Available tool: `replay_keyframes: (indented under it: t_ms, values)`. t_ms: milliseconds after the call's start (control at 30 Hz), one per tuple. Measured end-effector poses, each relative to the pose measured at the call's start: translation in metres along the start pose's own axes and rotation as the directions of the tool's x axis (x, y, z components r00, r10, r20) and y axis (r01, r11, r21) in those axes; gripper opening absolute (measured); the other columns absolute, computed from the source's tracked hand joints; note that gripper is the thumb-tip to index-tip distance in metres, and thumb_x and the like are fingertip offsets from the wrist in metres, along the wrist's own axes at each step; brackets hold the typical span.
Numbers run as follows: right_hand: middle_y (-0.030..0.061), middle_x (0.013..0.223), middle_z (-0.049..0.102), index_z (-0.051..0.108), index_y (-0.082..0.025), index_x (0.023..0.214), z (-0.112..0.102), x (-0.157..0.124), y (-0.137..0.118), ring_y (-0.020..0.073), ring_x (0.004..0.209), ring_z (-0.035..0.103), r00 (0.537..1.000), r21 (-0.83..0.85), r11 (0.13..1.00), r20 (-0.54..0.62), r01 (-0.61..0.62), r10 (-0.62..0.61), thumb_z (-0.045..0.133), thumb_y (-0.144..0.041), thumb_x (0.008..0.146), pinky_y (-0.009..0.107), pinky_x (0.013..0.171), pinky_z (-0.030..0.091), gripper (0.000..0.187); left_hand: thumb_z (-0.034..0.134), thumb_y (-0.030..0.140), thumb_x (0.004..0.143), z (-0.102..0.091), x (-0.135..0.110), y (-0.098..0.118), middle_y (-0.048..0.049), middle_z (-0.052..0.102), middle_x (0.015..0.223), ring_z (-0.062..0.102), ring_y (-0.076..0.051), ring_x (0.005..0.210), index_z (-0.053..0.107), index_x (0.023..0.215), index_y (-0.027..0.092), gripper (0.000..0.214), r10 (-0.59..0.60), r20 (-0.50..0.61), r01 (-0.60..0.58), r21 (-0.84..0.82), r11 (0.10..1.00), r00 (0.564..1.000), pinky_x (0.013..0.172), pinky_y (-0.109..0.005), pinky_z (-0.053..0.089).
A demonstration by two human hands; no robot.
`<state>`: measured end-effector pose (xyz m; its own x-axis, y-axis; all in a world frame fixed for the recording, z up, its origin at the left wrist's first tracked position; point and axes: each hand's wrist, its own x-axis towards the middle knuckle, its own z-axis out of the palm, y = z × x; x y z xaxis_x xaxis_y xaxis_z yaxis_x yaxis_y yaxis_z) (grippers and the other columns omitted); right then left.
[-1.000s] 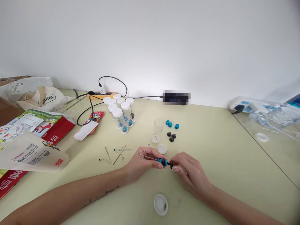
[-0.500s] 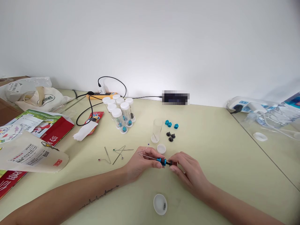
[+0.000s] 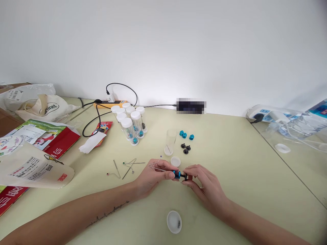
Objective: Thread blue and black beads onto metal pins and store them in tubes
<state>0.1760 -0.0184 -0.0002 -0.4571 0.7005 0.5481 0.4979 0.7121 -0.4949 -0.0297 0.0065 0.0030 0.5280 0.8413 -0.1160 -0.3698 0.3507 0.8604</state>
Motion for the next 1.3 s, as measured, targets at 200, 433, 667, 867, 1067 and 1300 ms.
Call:
replay_keyframes:
  t_ms: [200, 433, 667, 867, 1067, 1300]
  values:
    - [0.0020, 0.085, 0.061, 0.050, -0.023, 0.105, -0.0034, 0.0000, -0.0033, 0.0129, 0.071, 0.055, 1.000, 0.017, 0.999, 0.003, -0.027, 0.027, 0.050, -0.017, 0.093, 0.026, 0.066, 0.045, 0.014, 0.077, 0.014, 0.067, 0.0009, 0.0006, 0.0015, -0.0054, 0.072, 0.080, 0.067, -0.016, 0.074, 0.073, 0.085, 0.013, 0.019, -0.036, -0.020, 0.037, 0.006, 0.999, 0.999, 0.079, -0.031, 0.051]
    - [0.0007, 0.072, 0.056, 0.051, -0.020, 0.092, -0.0030, 0.0001, -0.0015, 0.0136, 0.065, 0.051, 0.998, 0.020, 0.998, 0.040, -0.055, 0.054, 0.045, -0.027, 0.096, 0.026, 0.061, 0.043, 0.010, 0.078, 0.016, 0.066, 0.0010, 0.0001, 0.0020, -0.0062, 0.072, 0.078, 0.067, -0.017, 0.072, 0.073, 0.080, 0.013, 0.016, -0.048, 0.008, 0.048, 0.014, 0.999, 0.999, 0.076, -0.031, 0.051]
    - [0.0052, 0.084, 0.058, 0.052, -0.021, 0.105, -0.0075, -0.0003, -0.0042, 0.0157, 0.067, 0.052, 0.992, 0.067, 0.992, 0.079, -0.105, 0.100, 0.022, -0.044, 0.099, 0.029, 0.063, 0.044, 0.039, 0.079, 0.016, 0.063, 0.0019, 0.0002, 0.0023, -0.0062, 0.072, 0.077, 0.066, -0.017, 0.072, 0.073, 0.078, 0.012, 0.016, -0.048, -0.048, 0.047, -0.020, 0.999, 0.998, 0.078, -0.033, 0.050]
    - [0.0082, 0.095, 0.059, 0.050, -0.022, 0.122, -0.0094, -0.0010, -0.0042, 0.0179, 0.078, 0.055, 0.995, 0.088, 0.994, 0.083, -0.064, 0.056, 0.021, -0.045, 0.099, 0.031, 0.071, 0.047, 0.044, 0.079, 0.017, 0.066, 0.0001, -0.0001, 0.0028, -0.0067, 0.072, 0.083, 0.067, -0.017, 0.074, 0.072, 0.079, 0.013, 0.016, -0.040, -0.062, 0.038, -0.035, 0.999, 0.997, 0.080, -0.032, 0.048]
    - [0.0078, 0.092, 0.060, 0.048, -0.021, 0.126, -0.0082, -0.0028, -0.0029, 0.0184, 0.078, 0.056, 0.993, 0.076, 0.992, 0.076, -0.096, 0.090, 0.018, -0.048, 0.098, 0.032, 0.072, 0.048, 0.049, 0.078, 0.017, 0.066, 0.0009, -0.0003, 0.0027, -0.0064, 0.072, 0.083, 0.066, -0.017, 0.074, 0.071, 0.080, 0.013, 0.016, -0.034, -0.065, 0.032, -0.043, 0.999, 0.997, 0.080, -0.032, 0.048]
    - [0.0082, 0.094, 0.059, 0.045, -0.022, 0.130, -0.0087, -0.0022, -0.0024, 0.0193, 0.081, 0.055, 0.995, 0.093, 0.994, 0.079, -0.063, 0.056, 0.019, -0.045, 0.099, 0.034, 0.073, 0.047, 0.047, 0.078, 0.017, 0.067, 0.0018, -0.0001, 0.0043, -0.0058, 0.072, 0.082, 0.066, -0.016, 0.076, 0.070, 0.081, 0.013, 0.016, -0.020, -0.079, 0.015, -0.062, 0.998, 0.997, 0.080, -0.031, 0.049]
